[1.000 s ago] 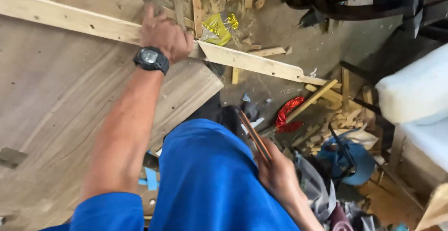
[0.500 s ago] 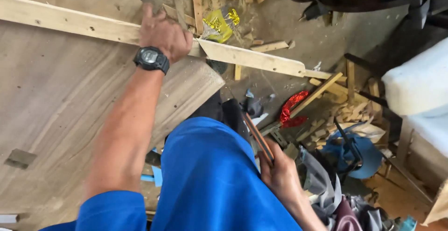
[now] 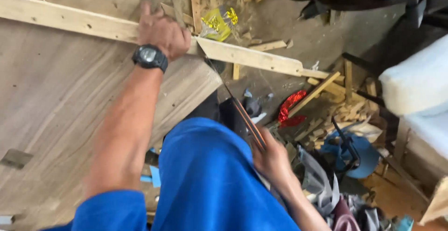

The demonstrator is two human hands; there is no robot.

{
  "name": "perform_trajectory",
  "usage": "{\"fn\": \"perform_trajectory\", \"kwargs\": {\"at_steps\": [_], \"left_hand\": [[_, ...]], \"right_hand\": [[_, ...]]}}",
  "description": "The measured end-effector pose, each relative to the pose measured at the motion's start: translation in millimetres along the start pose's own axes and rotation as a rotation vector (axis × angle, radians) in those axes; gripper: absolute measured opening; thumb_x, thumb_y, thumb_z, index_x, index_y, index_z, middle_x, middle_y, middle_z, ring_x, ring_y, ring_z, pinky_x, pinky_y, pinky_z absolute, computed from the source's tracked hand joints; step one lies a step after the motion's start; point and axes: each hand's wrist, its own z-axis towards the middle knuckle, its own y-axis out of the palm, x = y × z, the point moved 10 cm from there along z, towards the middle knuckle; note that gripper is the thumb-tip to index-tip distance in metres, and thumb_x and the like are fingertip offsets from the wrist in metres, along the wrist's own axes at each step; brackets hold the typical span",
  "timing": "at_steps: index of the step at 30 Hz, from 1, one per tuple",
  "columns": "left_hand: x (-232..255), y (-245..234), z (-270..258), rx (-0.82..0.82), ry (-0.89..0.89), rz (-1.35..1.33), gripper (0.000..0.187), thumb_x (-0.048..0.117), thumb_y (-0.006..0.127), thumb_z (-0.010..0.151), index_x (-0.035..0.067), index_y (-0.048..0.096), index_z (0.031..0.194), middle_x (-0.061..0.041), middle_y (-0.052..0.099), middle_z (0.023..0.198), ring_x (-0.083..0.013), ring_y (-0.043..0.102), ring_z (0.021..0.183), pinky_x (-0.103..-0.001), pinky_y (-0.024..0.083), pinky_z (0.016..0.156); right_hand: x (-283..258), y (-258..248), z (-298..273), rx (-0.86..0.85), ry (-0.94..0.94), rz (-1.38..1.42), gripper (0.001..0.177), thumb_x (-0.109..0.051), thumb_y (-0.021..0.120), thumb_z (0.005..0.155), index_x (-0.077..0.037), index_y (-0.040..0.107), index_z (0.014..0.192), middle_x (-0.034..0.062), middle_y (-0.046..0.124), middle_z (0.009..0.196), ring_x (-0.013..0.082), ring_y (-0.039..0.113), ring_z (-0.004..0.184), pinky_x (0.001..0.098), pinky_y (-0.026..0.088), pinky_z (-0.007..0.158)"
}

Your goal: The person is using a hand saw to cut wooden planks, marking them with a pencil, and organizing the pieces on a workbench.

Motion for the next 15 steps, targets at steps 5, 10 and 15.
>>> {"fn": "perform_trajectory", "kwargs": {"at_steps": [5, 10, 15], "left_hand": [[-8, 38, 6, 0.003, -0.005, 0.096, 0.061, 0.045, 0.028, 0.106, 0.016, 0.069, 0.071, -0.002, 0.069, 0.067, -0.0289, 0.065, 0.124, -0.055, 0.019, 0.12], [-10, 17, 21, 0.235, -0.004, 0.077, 0.058, 0.043, 0.038, 0.099, 0.009, 0.085, 0.092, -0.016, 0.08, 0.09, -0.0346, 0.061, 0.123, -0.061, 0.014, 0.12], [0, 10, -6, -0.008, -0.013, -0.05, 0.072, 0.034, 0.027, 0.103, 0.01, 0.065, 0.047, -0.003, 0.065, 0.053, -0.0364, 0.069, 0.126, -0.055, 0.016, 0.126]], "right_hand": [[-93, 31, 102, 0.027, -0.304, 0.025, 0.026, -0.02, 0.052, 0.094, -0.014, 0.052, 0.119, 0.0267, 0.071, 0.095, 0.059, 0.06, 0.089, 0.0623, 0.045, 0.071], [-37, -14, 0, 0.07, -0.386, 0.141, 0.05, -0.015, 0.058, 0.096, -0.007, 0.051, 0.145, 0.0185, 0.075, 0.119, 0.0319, 0.075, 0.107, 0.0406, 0.056, 0.083], [-27, 14, 44, -0.013, 0.038, 0.019, 0.024, -0.034, 0.059, 0.092, -0.027, 0.064, 0.115, 0.0109, 0.078, 0.1, 0.0377, 0.073, 0.092, 0.0475, 0.053, 0.072]]}}
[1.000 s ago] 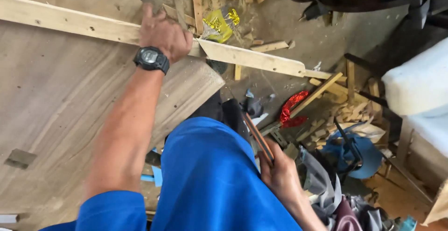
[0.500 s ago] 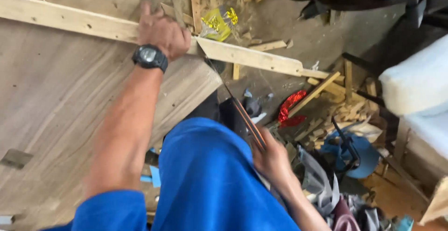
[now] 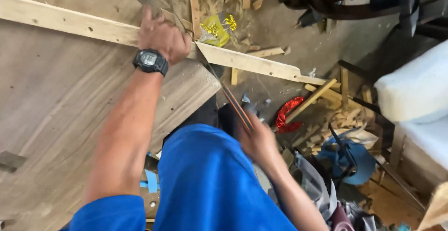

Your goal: The person is using a hand saw to cut wooden planks, marking them with a pencil, and organizing the pieces on a workbench.

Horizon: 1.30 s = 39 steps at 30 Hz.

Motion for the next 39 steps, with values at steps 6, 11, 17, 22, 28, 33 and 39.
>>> {"fn": "perform_trajectory", "kwargs": {"at_steps": [6, 11, 17, 22, 28, 33, 39], "left_hand": [[-15, 29, 18, 0.446, 0.116, 0.136, 0.052, 0.042, 0.045, 0.102, 0.014, 0.08, 0.074, -0.006, 0.071, 0.063, -0.0283, 0.071, 0.09, -0.056, 0.02, 0.117], [2, 3, 2, -0.012, 0.0, 0.147, 0.068, 0.039, 0.026, 0.106, 0.013, 0.068, 0.06, -0.001, 0.068, 0.063, -0.0239, 0.068, 0.109, -0.05, 0.022, 0.118], [-15, 27, 20, 0.145, 0.03, 0.098, 0.055, 0.04, 0.033, 0.103, 0.015, 0.068, 0.069, -0.003, 0.067, 0.06, -0.0318, 0.069, 0.11, -0.058, 0.022, 0.117], [-9, 7, 16, 0.223, 0.035, 0.177, 0.061, 0.051, 0.038, 0.102, 0.011, 0.085, 0.101, -0.014, 0.081, 0.101, -0.0325, 0.066, 0.119, -0.058, 0.016, 0.12], [-4, 2, 8, 0.101, 0.008, 0.128, 0.067, 0.044, 0.033, 0.104, 0.011, 0.083, 0.075, -0.012, 0.079, 0.08, -0.0324, 0.067, 0.129, -0.052, 0.018, 0.117], [-8, 9, 10, 0.195, 0.048, 0.089, 0.052, 0.039, 0.04, 0.095, 0.014, 0.081, 0.074, -0.012, 0.076, 0.071, -0.0309, 0.07, 0.107, -0.053, 0.022, 0.114], [-8, 13, 11, 0.079, 0.023, 0.122, 0.066, 0.053, 0.037, 0.106, 0.011, 0.085, 0.089, -0.015, 0.081, 0.094, -0.0308, 0.064, 0.126, -0.054, 0.019, 0.117]], "right_hand": [[-63, 5, 42, -0.028, -0.183, 0.009, 0.039, -0.02, 0.048, 0.087, -0.02, 0.056, 0.125, 0.0242, 0.073, 0.105, 0.0539, 0.062, 0.1, 0.0553, 0.048, 0.078], [23, -29, -66, -0.002, -0.116, -0.003, 0.037, -0.023, 0.06, 0.094, -0.021, 0.063, 0.13, 0.0075, 0.077, 0.092, 0.0273, 0.074, 0.082, 0.0393, 0.056, 0.073], [-62, 11, 65, 0.068, -0.29, -0.009, 0.017, -0.026, 0.056, 0.097, -0.013, 0.058, 0.107, 0.0251, 0.073, 0.089, 0.0553, 0.064, 0.086, 0.0592, 0.048, 0.066], [-44, -25, -30, 0.094, -0.434, 0.086, 0.032, -0.016, 0.052, 0.1, -0.013, 0.057, 0.132, 0.0182, 0.073, 0.11, 0.0412, 0.071, 0.102, 0.0472, 0.052, 0.075], [-2, -8, 8, 0.03, -0.02, 0.016, 0.022, -0.026, 0.06, 0.093, -0.024, 0.066, 0.114, 0.0107, 0.075, 0.083, 0.035, 0.074, 0.079, 0.0423, 0.053, 0.07], [-79, 13, 58, -0.012, -0.317, -0.068, 0.027, -0.021, 0.052, 0.093, -0.011, 0.053, 0.118, 0.0278, 0.071, 0.099, 0.0618, 0.058, 0.093, 0.0659, 0.043, 0.073], [19, -44, -91, 0.041, -0.033, 0.027, 0.03, -0.03, 0.06, 0.096, -0.022, 0.068, 0.124, 0.0056, 0.074, 0.078, 0.0151, 0.07, 0.067, 0.0343, 0.055, 0.068]]}}
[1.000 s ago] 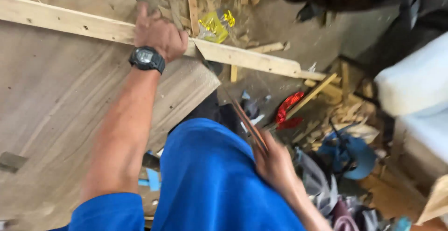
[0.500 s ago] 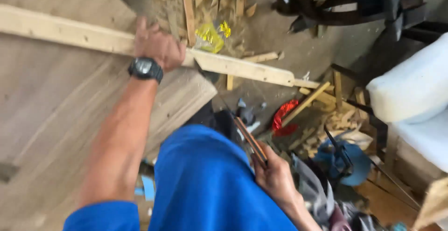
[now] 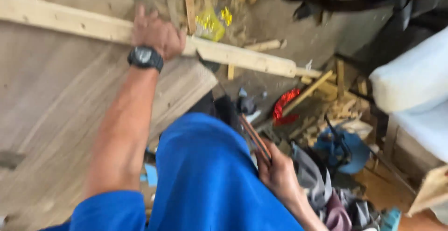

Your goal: The person is using a hand saw to cut wooden planks, marking them with a pencil, and organizing the pieces on a workbench.

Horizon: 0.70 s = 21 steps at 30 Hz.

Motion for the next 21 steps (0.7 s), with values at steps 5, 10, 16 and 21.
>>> {"fn": "perform_trajectory", "kwargs": {"at_steps": [5, 10, 16, 21], "left_hand": [[-1, 1, 3, 0.089, -0.003, -0.031, 0.061, 0.039, 0.036, 0.099, 0.011, 0.076, 0.062, -0.004, 0.068, 0.056, -0.033, 0.072, 0.12, -0.052, 0.02, 0.119], [6, -8, -5, 0.142, 0.034, 0.033, 0.056, 0.039, 0.036, 0.095, 0.013, 0.082, 0.077, -0.01, 0.076, 0.071, -0.027, 0.072, 0.106, -0.047, 0.02, 0.114], [0, -9, -2, -0.149, -0.053, -0.013, 0.075, 0.045, 0.028, 0.109, 0.01, 0.079, 0.068, -0.011, 0.079, 0.082, -0.0306, 0.062, 0.136, -0.052, 0.016, 0.124], [-3, 3, 3, 0.056, 0.008, -0.014, 0.061, 0.045, 0.037, 0.099, 0.01, 0.083, 0.078, -0.015, 0.077, 0.072, -0.036, 0.069, 0.123, -0.051, 0.02, 0.114]], "right_hand": [[-39, 65, 142, -0.025, -0.142, -0.063, 0.015, -0.024, 0.059, 0.091, -0.017, 0.058, 0.103, 0.0202, 0.072, 0.085, 0.0508, 0.064, 0.08, 0.056, 0.047, 0.067], [-56, 43, 83, -0.029, -0.221, -0.019, 0.031, -0.023, 0.054, 0.096, -0.014, 0.057, 0.125, 0.0245, 0.074, 0.103, 0.0548, 0.063, 0.098, 0.0585, 0.049, 0.074], [-9, 22, 47, -0.037, 0.056, 0.006, 0.033, -0.026, 0.063, 0.092, -0.022, 0.067, 0.125, 0.0073, 0.081, 0.086, 0.0192, 0.08, 0.081, 0.0352, 0.058, 0.072], [-64, 79, 172, -0.064, -0.205, -0.072, 0.031, -0.025, 0.056, 0.093, -0.013, 0.058, 0.121, 0.0317, 0.072, 0.094, 0.0586, 0.064, 0.088, 0.063, 0.05, 0.071]]}}
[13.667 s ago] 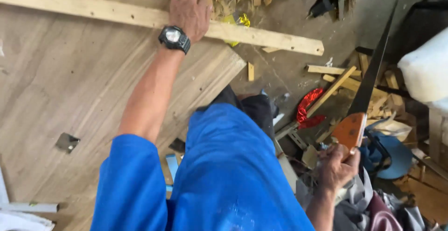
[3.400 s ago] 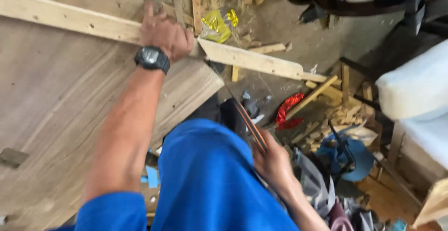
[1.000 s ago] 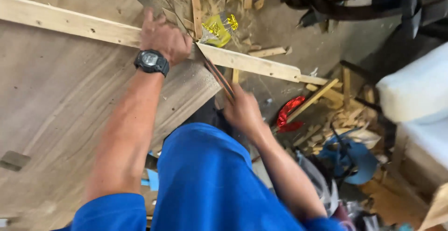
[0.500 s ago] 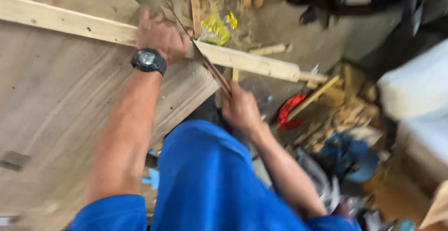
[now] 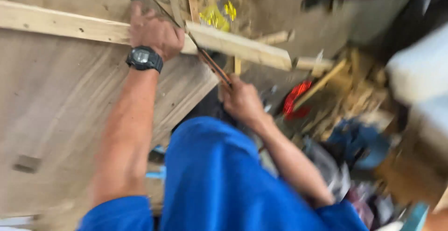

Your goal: The person is using a hand saw to cut wooden planks, marking them with a pencil, and organizing the pieces on a workbench.

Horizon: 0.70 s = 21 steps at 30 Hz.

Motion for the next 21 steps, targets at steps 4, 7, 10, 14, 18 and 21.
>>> {"fn": "perform_trajectory", "kwargs": {"at_steps": [4, 7, 10, 14, 18, 21], "left_hand": [[1, -18, -6, -0.078, -0.031, -0.009, 0.061, 0.038, 0.033, 0.097, 0.014, 0.081, 0.067, -0.009, 0.076, 0.067, -0.0321, 0.067, 0.128, -0.048, 0.02, 0.115], [3, -21, -8, -0.138, -0.023, 0.019, 0.071, 0.039, 0.028, 0.104, 0.013, 0.073, 0.055, -0.004, 0.069, 0.058, -0.0323, 0.068, 0.127, -0.047, 0.02, 0.118], [2, -8, -2, -0.157, -0.004, 0.071, 0.063, 0.043, 0.032, 0.101, 0.015, 0.081, 0.072, -0.007, 0.08, 0.085, -0.0292, 0.066, 0.125, -0.048, 0.021, 0.113], [-4, -5, -5, 0.046, 0.016, 0.11, 0.064, 0.035, 0.032, 0.103, 0.011, 0.07, 0.057, -0.007, 0.07, 0.062, -0.0294, 0.07, 0.112, -0.046, 0.024, 0.114], [-1, -26, -8, -0.119, -0.092, 0.011, 0.062, 0.032, 0.028, 0.108, 0.022, 0.052, 0.051, 0.004, 0.051, 0.047, -0.0265, 0.07, 0.103, -0.048, 0.024, 0.12], [-1, -22, 2, -0.074, -0.04, 0.089, 0.063, 0.037, 0.029, 0.104, 0.013, 0.071, 0.063, -0.006, 0.07, 0.069, -0.0245, 0.065, 0.091, -0.048, 0.026, 0.108]], "right_hand": [[72, -24, -108, 0.031, 0.068, -0.073, 0.045, -0.023, 0.06, 0.086, -0.019, 0.056, 0.132, 0.0228, 0.073, 0.087, 0.0515, 0.066, 0.083, 0.0566, 0.052, 0.066], [102, -46, -172, 0.136, -0.045, -0.059, 0.073, 0.001, 0.042, 0.09, -0.03, 0.045, 0.155, 0.0047, 0.064, 0.146, 0.0269, 0.067, 0.121, 0.0386, 0.055, 0.095], [199, -40, -201, 0.31, 0.32, 0.005, 0.026, -0.026, 0.062, 0.095, -0.017, 0.066, 0.119, 0.0147, 0.073, 0.079, 0.0328, 0.072, 0.072, 0.0414, 0.052, 0.068], [240, 2, -216, 0.415, 0.367, 0.065, 0.017, -0.031, 0.062, 0.097, -0.014, 0.059, 0.101, 0.0138, 0.069, 0.077, 0.0373, 0.067, 0.071, 0.0453, 0.048, 0.067], [202, 10, -211, 0.383, 0.396, 0.382, 0.019, -0.018, 0.06, 0.098, -0.011, 0.065, 0.114, 0.0092, 0.073, 0.069, 0.0209, 0.073, 0.053, 0.0345, 0.057, 0.058], [209, 11, -215, 0.447, 0.462, 0.305, 0.017, -0.027, 0.065, 0.096, -0.016, 0.068, 0.108, 0.0065, 0.067, 0.074, 0.0186, 0.061, 0.07, 0.0368, 0.05, 0.071]]}}
